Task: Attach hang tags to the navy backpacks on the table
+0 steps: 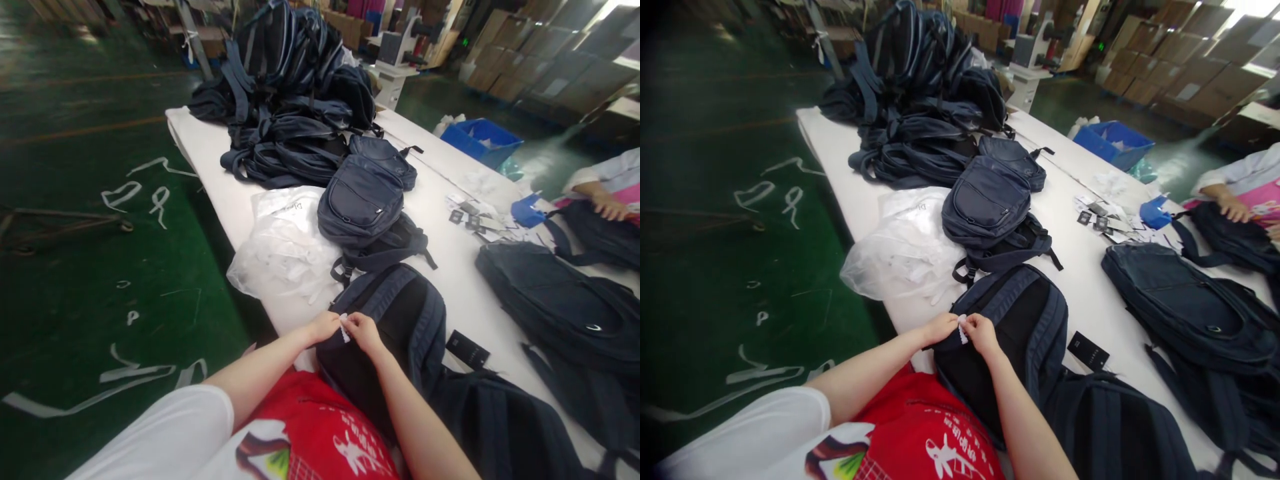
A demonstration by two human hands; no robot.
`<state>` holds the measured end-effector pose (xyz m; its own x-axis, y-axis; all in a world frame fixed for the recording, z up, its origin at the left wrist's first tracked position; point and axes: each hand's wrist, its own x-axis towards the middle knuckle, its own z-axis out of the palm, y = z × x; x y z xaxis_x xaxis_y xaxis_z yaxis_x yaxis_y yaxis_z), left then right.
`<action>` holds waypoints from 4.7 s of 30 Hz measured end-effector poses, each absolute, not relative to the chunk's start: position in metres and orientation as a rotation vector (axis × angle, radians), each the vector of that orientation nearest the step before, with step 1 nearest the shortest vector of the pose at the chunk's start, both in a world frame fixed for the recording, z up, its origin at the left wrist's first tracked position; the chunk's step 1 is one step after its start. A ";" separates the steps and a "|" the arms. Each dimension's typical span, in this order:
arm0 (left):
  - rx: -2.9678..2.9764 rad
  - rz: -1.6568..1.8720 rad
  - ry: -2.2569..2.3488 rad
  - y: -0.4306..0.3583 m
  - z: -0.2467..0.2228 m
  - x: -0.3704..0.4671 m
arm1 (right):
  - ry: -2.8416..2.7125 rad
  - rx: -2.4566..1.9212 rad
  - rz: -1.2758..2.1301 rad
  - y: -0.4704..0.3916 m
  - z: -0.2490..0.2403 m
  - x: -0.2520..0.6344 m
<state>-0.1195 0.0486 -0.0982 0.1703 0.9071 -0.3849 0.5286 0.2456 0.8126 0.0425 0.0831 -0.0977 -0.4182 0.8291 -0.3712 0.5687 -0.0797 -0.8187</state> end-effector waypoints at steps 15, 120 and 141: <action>1.483 0.477 1.340 0.056 -0.113 -0.127 | -1.910 -1.719 1.532 0.096 -0.079 0.021; 1.932 0.829 0.839 0.015 0.057 -0.007 | -0.365 -0.985 1.387 -0.025 0.108 0.194; 2.435 0.931 1.075 0.024 0.126 0.017 | -0.547 -0.989 1.548 0.012 0.156 0.173</action>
